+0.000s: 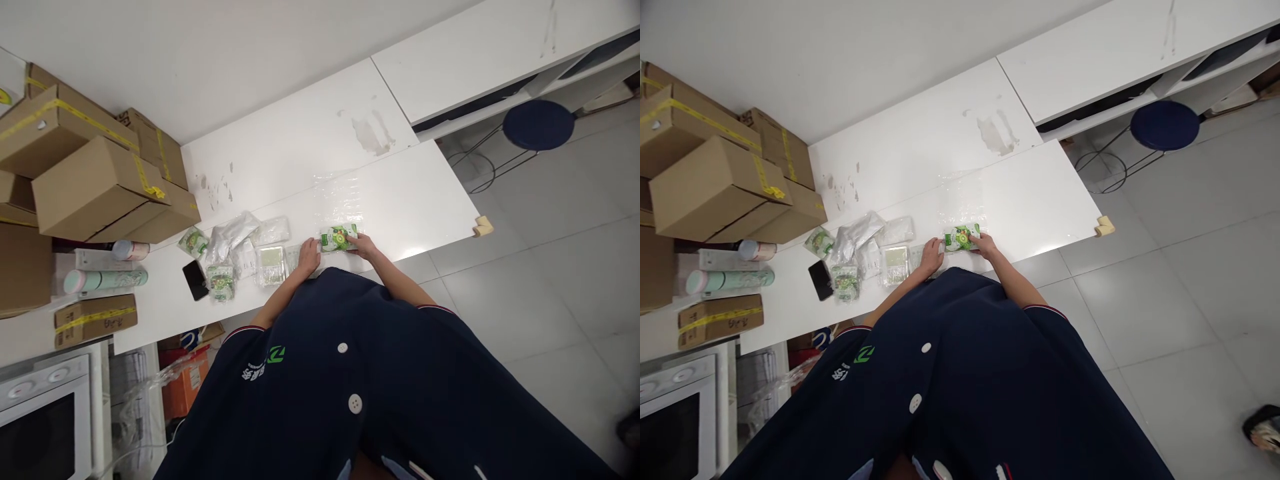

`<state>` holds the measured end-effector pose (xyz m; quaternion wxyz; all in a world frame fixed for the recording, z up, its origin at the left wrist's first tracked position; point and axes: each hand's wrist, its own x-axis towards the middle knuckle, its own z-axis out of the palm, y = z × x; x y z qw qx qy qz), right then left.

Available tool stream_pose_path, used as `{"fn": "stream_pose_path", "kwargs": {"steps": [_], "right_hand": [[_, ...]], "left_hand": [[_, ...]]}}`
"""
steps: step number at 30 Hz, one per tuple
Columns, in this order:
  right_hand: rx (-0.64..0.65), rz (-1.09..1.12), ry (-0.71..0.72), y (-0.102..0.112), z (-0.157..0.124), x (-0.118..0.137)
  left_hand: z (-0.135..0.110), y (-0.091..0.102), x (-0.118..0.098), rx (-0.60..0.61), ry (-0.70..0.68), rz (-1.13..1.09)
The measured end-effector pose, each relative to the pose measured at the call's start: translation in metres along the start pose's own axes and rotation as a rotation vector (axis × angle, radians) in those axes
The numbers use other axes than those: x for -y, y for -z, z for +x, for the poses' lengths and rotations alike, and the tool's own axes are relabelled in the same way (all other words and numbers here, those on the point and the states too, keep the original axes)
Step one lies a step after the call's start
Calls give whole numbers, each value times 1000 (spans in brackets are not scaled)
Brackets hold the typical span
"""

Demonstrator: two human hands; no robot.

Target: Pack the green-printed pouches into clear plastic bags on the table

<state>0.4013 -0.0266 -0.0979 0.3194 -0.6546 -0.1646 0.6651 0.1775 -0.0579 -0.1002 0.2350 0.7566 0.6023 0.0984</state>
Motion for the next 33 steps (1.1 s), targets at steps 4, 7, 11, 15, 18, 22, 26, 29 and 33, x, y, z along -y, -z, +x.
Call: {"fn": "stream_pose_path", "kwargs": {"steps": [4,7,11,15,18,22,26,29,33], "right_hand": [[-17,-100,13,1,3,-2],[-38,-279,44,-1,5,-2],[-119,-597,139,-5,1,4],[-245,-809,304,-4,-11,7],[-91,-1044,536,0,-20,4],[200,-1334,659,4,-24,-4],[231,-1445,643,4,-23,-6],[216,-1490,682,4,-24,-5],[168,-1508,789,10,-24,-4]], "left_hand": [[3,3,3,34,-13,-42],[3,6,6,40,-31,-47],[2,11,4,79,-81,18],[2,15,-5,141,-170,113],[6,12,-14,126,-240,184],[14,-3,-23,112,-297,217],[21,-16,-28,78,-231,144],[24,-14,-31,65,-216,136],[32,6,-30,185,-283,215]]}}
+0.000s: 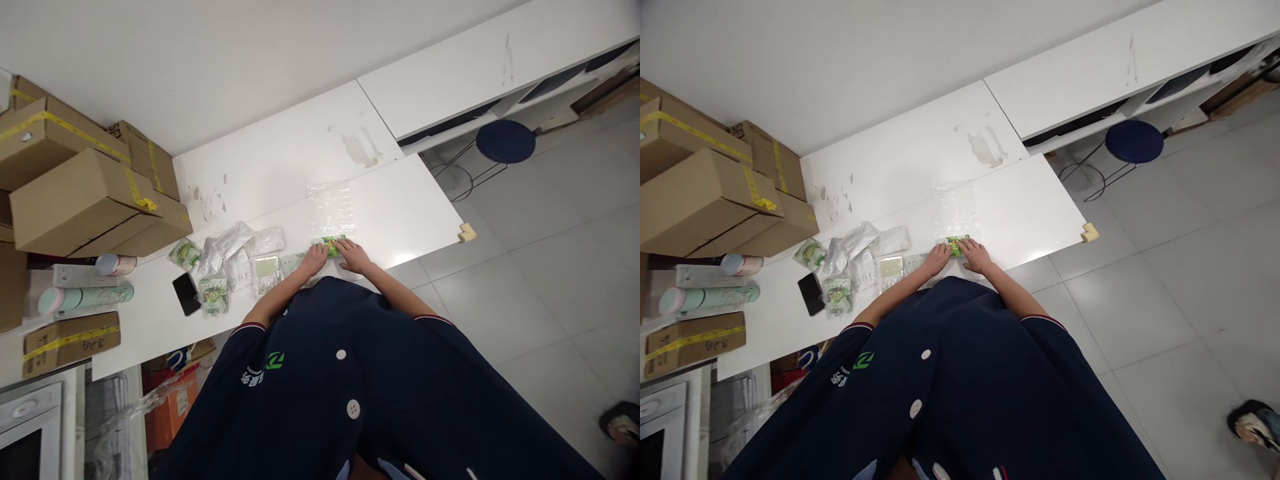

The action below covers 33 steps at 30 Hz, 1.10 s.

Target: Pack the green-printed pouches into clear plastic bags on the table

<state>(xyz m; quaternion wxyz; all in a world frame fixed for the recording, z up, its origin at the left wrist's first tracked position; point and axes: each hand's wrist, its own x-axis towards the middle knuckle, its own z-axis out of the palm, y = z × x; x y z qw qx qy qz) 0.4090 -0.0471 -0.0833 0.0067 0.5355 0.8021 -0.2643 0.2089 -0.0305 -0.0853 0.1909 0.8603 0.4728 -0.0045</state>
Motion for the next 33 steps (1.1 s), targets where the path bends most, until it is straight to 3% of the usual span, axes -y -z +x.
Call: {"fn": "stream_pose_path", "kwargs": {"steps": [3,5,8,10,13,16,26,29,31,33], "right_hand": [[-83,19,33,5,-1,-9],[-88,81,33,12,3,-16],[-23,221,-36,28,18,-26],[16,299,-107,38,33,-30],[47,349,-211,51,58,-33],[62,332,-287,57,79,-32],[99,258,-426,56,102,-27],[-8,174,-514,55,97,-17],[-129,43,-457,52,89,-11],[-161,-84,-245,47,79,-7]], "left_hand": [[4,24,14,195,-57,12],[8,39,25,259,-70,-68],[16,56,42,187,-17,-278],[23,59,50,78,105,-413],[33,56,57,-83,348,-545],[43,47,60,-171,508,-601],[77,35,72,-99,691,-499],[86,34,73,-51,751,-464],[91,33,73,-22,783,-444],[95,33,74,0,801,-430]]}}
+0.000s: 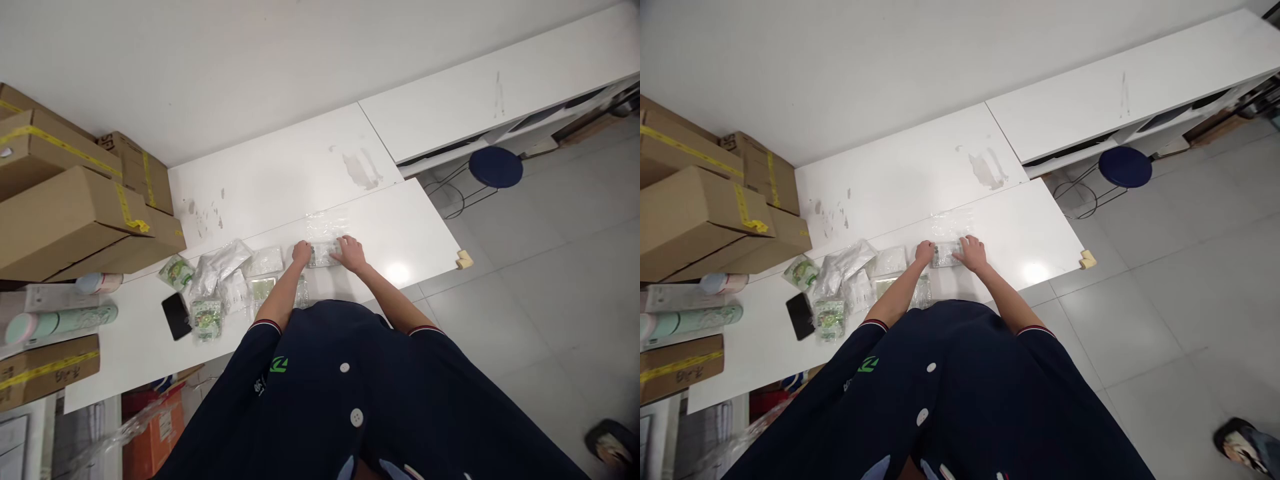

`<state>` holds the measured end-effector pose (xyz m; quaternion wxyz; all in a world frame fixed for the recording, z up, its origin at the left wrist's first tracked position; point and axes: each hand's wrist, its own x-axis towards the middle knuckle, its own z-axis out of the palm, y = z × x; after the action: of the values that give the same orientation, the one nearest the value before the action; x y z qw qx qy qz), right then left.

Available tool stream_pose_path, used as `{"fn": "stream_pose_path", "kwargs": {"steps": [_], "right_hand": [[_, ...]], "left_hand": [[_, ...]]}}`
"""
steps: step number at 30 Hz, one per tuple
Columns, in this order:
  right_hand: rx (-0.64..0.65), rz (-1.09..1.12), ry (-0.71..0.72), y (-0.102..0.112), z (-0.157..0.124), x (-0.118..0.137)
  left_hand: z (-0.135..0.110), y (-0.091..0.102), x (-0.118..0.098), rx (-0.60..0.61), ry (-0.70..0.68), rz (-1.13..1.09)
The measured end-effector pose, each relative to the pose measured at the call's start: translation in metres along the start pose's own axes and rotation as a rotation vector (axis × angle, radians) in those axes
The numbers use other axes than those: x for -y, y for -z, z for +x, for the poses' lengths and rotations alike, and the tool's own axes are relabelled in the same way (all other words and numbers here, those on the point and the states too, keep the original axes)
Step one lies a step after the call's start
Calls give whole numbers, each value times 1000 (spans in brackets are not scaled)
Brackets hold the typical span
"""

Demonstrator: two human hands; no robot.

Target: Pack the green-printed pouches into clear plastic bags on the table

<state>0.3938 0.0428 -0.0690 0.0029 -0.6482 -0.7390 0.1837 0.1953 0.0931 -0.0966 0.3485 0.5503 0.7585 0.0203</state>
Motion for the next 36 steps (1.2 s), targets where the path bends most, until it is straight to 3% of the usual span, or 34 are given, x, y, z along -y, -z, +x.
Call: {"fn": "stream_pose_path", "kwargs": {"steps": [2,4,9,14,18,21,25,29,34,36], "right_hand": [[51,-75,231,-6,-10,-1],[87,-144,320,-12,-15,-2],[147,-178,248,-14,-5,-2],[282,-104,235,7,11,1],[435,-12,212,25,24,-5],[530,63,167,35,39,-8],[613,202,159,46,60,-9],[553,393,98,51,75,-21],[393,872,-239,35,72,-50],[314,940,-342,25,69,-54]], "left_hand": [[3,0,-2,11,10,12],[5,1,-4,21,17,17],[6,2,-7,16,27,2],[3,18,10,52,-67,-58],[-13,38,41,181,-319,-95],[-28,41,55,273,-502,-58],[-38,24,47,141,-407,-147],[-30,14,30,68,-246,-262],[-9,19,23,63,-194,-343],[0,21,21,67,-157,-304]]}}
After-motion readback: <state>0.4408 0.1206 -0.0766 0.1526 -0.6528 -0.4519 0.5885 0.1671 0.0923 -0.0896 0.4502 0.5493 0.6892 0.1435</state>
